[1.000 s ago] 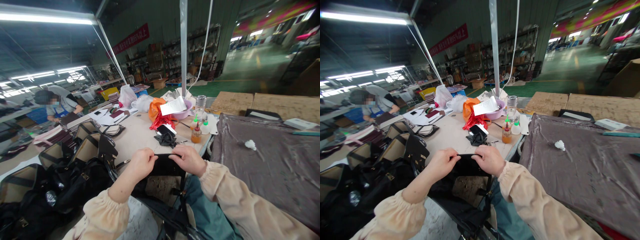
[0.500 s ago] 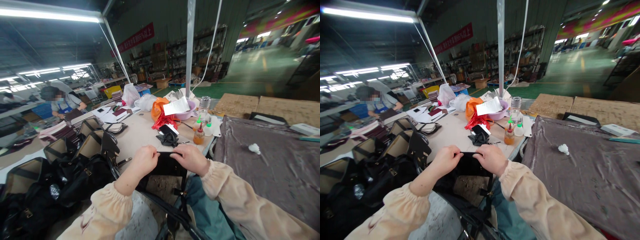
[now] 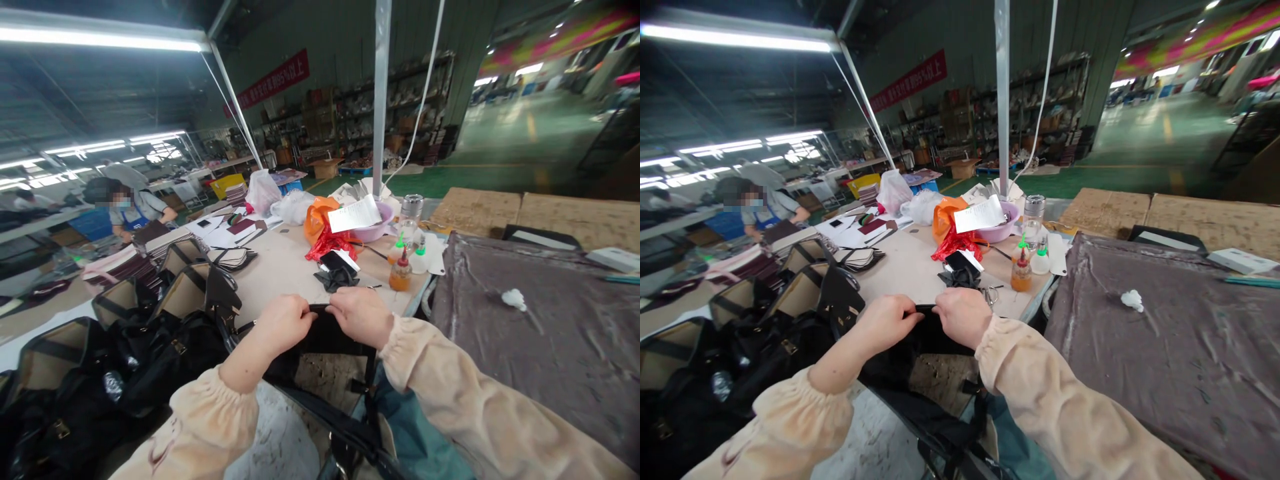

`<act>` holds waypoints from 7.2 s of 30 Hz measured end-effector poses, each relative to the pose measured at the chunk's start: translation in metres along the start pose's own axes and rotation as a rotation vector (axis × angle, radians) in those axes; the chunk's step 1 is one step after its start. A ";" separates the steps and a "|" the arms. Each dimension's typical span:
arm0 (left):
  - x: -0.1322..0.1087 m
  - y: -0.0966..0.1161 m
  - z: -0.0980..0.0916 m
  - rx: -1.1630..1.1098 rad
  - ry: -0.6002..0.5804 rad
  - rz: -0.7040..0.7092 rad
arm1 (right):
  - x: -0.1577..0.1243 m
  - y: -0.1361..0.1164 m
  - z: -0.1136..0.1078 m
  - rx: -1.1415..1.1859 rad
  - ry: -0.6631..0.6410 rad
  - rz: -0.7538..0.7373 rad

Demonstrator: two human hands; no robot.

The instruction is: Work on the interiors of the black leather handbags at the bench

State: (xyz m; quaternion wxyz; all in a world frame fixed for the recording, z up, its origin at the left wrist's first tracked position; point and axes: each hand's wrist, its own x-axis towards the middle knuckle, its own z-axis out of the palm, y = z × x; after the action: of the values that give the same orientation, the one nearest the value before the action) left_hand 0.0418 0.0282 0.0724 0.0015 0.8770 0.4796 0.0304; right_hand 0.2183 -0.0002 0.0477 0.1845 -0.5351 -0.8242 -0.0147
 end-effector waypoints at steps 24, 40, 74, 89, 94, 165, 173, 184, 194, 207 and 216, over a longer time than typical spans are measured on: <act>-0.006 -0.015 0.011 0.005 0.132 -0.085 | 0.004 0.006 0.002 0.008 -0.002 -0.030; -0.018 -0.008 0.008 0.034 0.109 -0.122 | 0.014 -0.029 0.002 -0.032 -0.029 0.006; -0.013 -0.015 0.004 -0.093 0.144 -0.044 | 0.005 -0.019 -0.011 -0.076 -0.194 0.111; -0.013 -0.013 0.006 -0.024 0.159 -0.102 | 0.006 -0.020 -0.009 -0.105 -0.174 0.088; -0.015 -0.011 0.005 -0.028 0.161 -0.147 | 0.013 -0.018 -0.015 -0.131 -0.265 0.026; -0.025 -0.020 -0.007 -0.214 0.091 -0.116 | 0.038 -0.009 -0.011 -0.043 -0.289 0.216; 0.002 -0.017 0.001 -0.320 0.148 -0.069 | 0.033 -0.010 -0.012 -0.028 -0.275 0.187; 0.022 -0.025 0.014 -0.189 0.181 -0.080 | 0.030 0.000 -0.008 -0.014 -0.251 0.162; 0.022 -0.023 0.018 -0.162 0.211 -0.135 | 0.032 -0.001 -0.004 -0.032 -0.292 0.139; 0.018 -0.025 0.018 -0.186 0.236 -0.041 | 0.032 -0.001 -0.004 -0.061 -0.296 0.132; 0.020 -0.025 0.019 -0.180 0.262 -0.018 | 0.032 -0.005 -0.004 -0.073 -0.315 0.136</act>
State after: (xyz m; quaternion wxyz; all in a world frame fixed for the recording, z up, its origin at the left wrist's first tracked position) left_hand 0.0325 0.0586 0.0534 0.0179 0.8575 0.4788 0.1874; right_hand 0.2039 0.0247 0.0622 0.0343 -0.5917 -0.8037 0.0521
